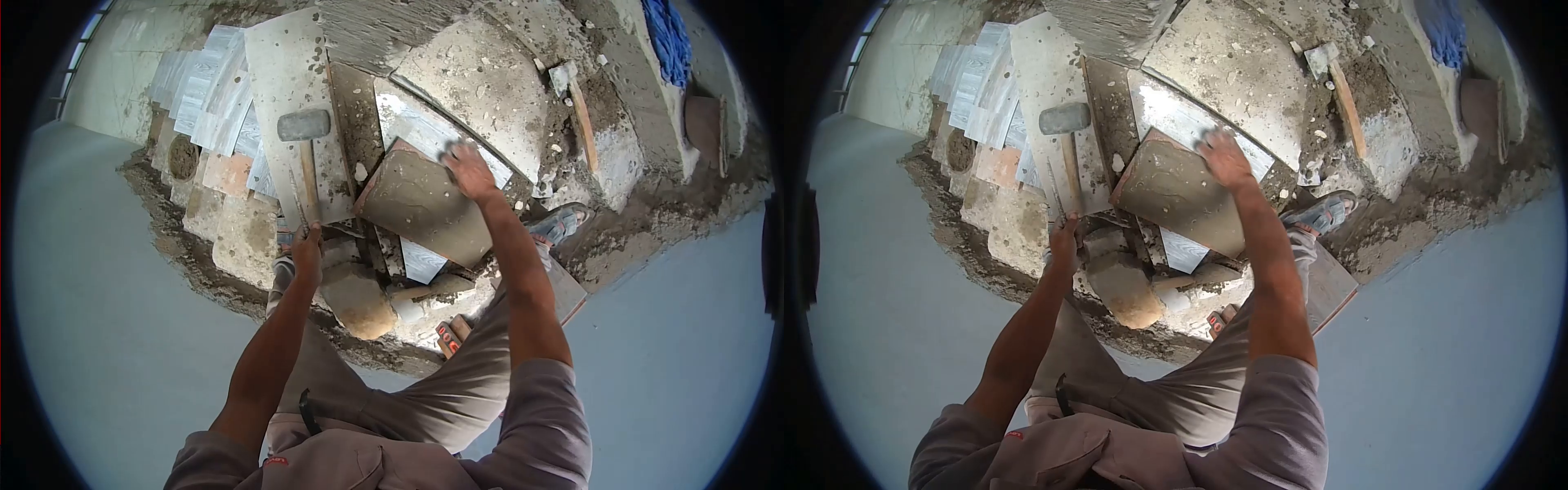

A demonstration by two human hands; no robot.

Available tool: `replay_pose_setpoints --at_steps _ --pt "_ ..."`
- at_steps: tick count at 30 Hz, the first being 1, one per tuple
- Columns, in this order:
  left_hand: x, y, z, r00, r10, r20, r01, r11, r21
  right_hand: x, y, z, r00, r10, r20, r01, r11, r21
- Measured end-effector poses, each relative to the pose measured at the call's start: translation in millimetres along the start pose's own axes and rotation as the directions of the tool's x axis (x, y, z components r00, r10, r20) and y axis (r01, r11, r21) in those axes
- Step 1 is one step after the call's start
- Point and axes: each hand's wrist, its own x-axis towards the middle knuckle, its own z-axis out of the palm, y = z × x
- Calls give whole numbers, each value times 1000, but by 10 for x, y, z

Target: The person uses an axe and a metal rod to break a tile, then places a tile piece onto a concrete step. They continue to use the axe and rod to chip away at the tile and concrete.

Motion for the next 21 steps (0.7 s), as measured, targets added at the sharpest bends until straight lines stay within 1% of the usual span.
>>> replay_pose_setpoints --at_steps 2,3,4,5,6,7,8,10,12,13,14,15,16,17,18,19,20,21 --pt "80 -58 -27 1000 -12 -13 13 1000 21 -487 329 382 1000 -11 3 11 998 66" --pt "104 -85 -40 999 -27 -23 28 998 49 -770 439 404 982 159 101 -161 987 17" --pt "124 -78 -21 999 -31 -26 33 998 50 -1041 493 408 927 326 186 -322 945 -48" --pt "151 -61 30 1000 -7 5 6 999 41 -1293 500 418 934 351 69 -331 920 -209" --pt "164 -56 83 999 16 33 -17 999 31 -1519 454 469 935 352 -49 -345 866 -361" --pt "196 -42 164 1000 14 27 -14 1000 27 -1656 378 620 848 527 44 -507 834 -219" --pt "222 -35 260 999 40 4 -40 999 19 -1796 315 820 731 663 165 -658 748 -92" --pt "250 -48 363 997 68 -27 -68 998 13 -1981 64 1186 651 710 269 -754 647 114" --pt "345 -70 427 997 79 -2 -78 995 60 -2117 -298 1358 421 897 136 -902 397 170" --pt "420 -46 460 996 90 -2 -90 994 62 -2249 -268 1687 423 897 131 -900 398 180" --pt "439 -76 455 990 139 11 -139 988 72 -2523 -204 2164 335 918 212 -912 259 319" --pt "442 -127 446 983 183 21 -184 980 78 -2694 -186 2425 257 917 306 -895 106 434" --pt "475 -157 462 983 186 10 -186 980 75 -2638 -201 2375 267 913 307 -893 115 435" --pt "493 -190 470 981 196 3 -195 974 113 -2535 -258 2203 91 930 357 -835 -125 537" --pt "508 -209 472 978 208 0 -205 967 154 -2431 -337 2037 -81 899 431 -710 -355 608" --pt "513 -191 477 977 214 -8 -210 965 158 -2408 -359 2091 -231 822 521 -524 -556 645" --pt "502 -184 484 992 128 -2 -128 989 76 -2414 -356 2130 -225 791 569 -402 -608 685" --pt "475 -196 503 999 36 17 -35 999 -5 -2432 -349 2175 -224 782 581 -356 -621 699"
